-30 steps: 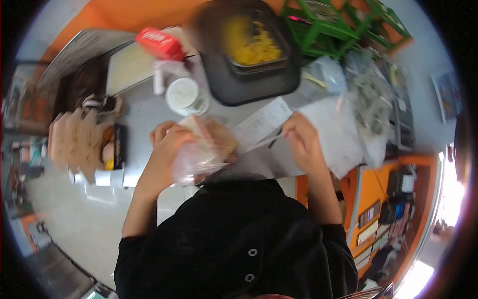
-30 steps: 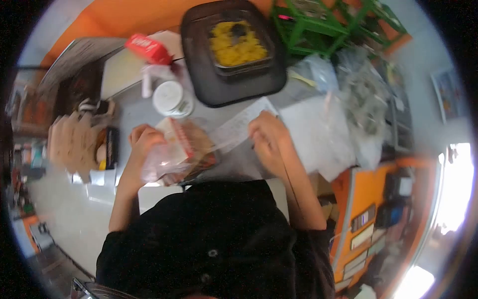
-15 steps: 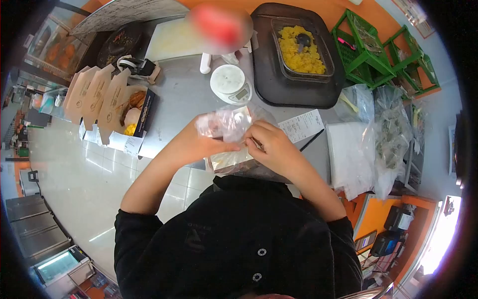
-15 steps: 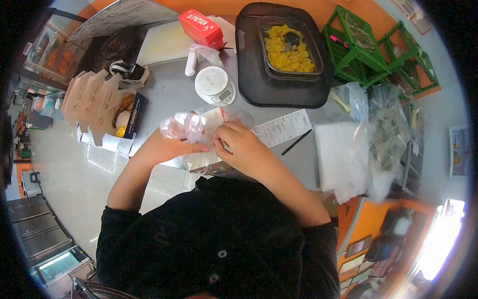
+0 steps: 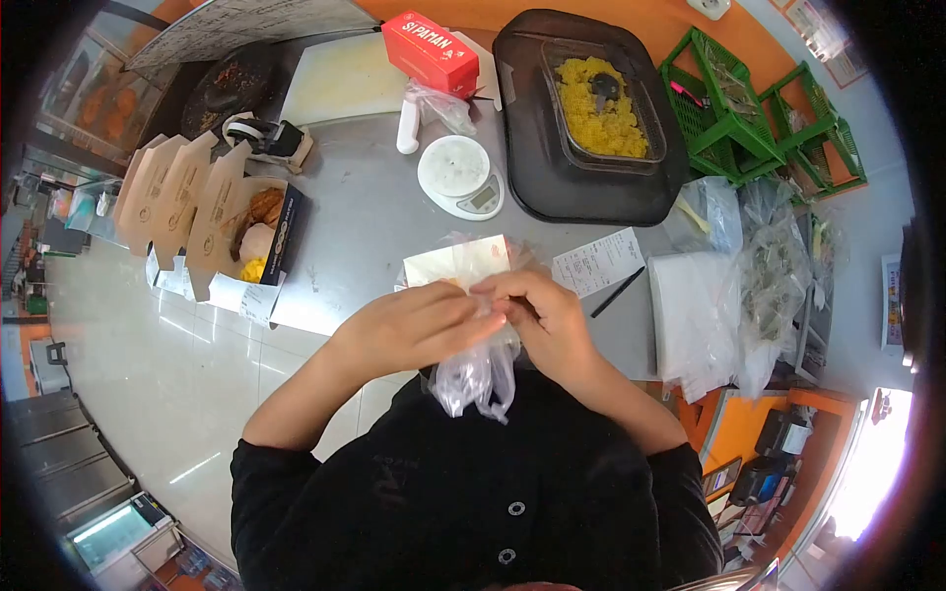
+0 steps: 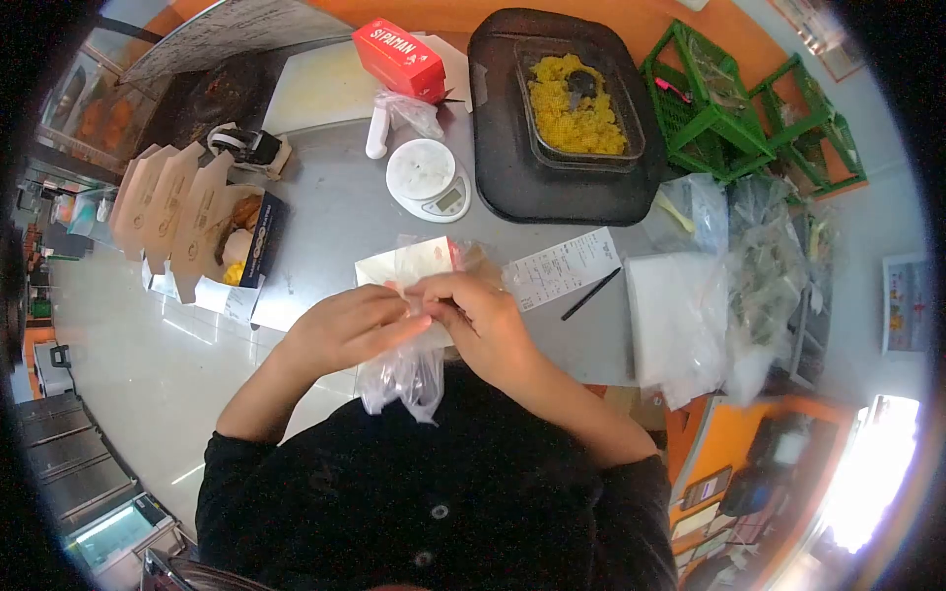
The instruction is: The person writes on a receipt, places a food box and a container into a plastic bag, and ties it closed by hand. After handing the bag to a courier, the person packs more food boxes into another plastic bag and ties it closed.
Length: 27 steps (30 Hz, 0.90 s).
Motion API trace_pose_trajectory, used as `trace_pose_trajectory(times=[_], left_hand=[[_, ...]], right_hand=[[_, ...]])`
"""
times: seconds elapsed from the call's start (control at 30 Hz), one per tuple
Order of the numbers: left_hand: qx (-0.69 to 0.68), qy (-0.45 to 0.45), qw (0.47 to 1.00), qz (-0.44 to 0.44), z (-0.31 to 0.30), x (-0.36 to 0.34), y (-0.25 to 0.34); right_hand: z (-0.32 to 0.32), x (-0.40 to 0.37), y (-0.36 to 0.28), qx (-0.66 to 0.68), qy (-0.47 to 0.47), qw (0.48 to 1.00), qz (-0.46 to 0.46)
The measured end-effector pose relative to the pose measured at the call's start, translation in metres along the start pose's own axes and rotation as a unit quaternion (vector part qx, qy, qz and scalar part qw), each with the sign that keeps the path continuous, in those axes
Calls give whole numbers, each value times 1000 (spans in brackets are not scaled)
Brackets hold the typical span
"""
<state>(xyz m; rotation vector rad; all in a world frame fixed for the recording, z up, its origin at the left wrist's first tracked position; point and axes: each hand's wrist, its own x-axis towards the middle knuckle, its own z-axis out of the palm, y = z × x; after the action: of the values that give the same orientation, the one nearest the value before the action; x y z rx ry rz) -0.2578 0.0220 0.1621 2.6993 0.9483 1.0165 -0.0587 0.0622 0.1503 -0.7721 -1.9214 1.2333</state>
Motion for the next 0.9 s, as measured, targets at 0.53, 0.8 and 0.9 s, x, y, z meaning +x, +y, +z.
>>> trace_pose_trajectory(times=[0.53, 0.8, 0.9], left_hand=[[-522, 39, 709, -473, 1, 11, -8], [-469, 54, 770, -429, 21, 5, -5], [-307, 22, 895, -324, 17, 10, -5]], right_hand=[[-11, 1, 6, 40, -89, 994, 41], [-6, -8, 14, 59, -7, 996, 63], [-1, -13, 19, 86, 28, 993, 77]])
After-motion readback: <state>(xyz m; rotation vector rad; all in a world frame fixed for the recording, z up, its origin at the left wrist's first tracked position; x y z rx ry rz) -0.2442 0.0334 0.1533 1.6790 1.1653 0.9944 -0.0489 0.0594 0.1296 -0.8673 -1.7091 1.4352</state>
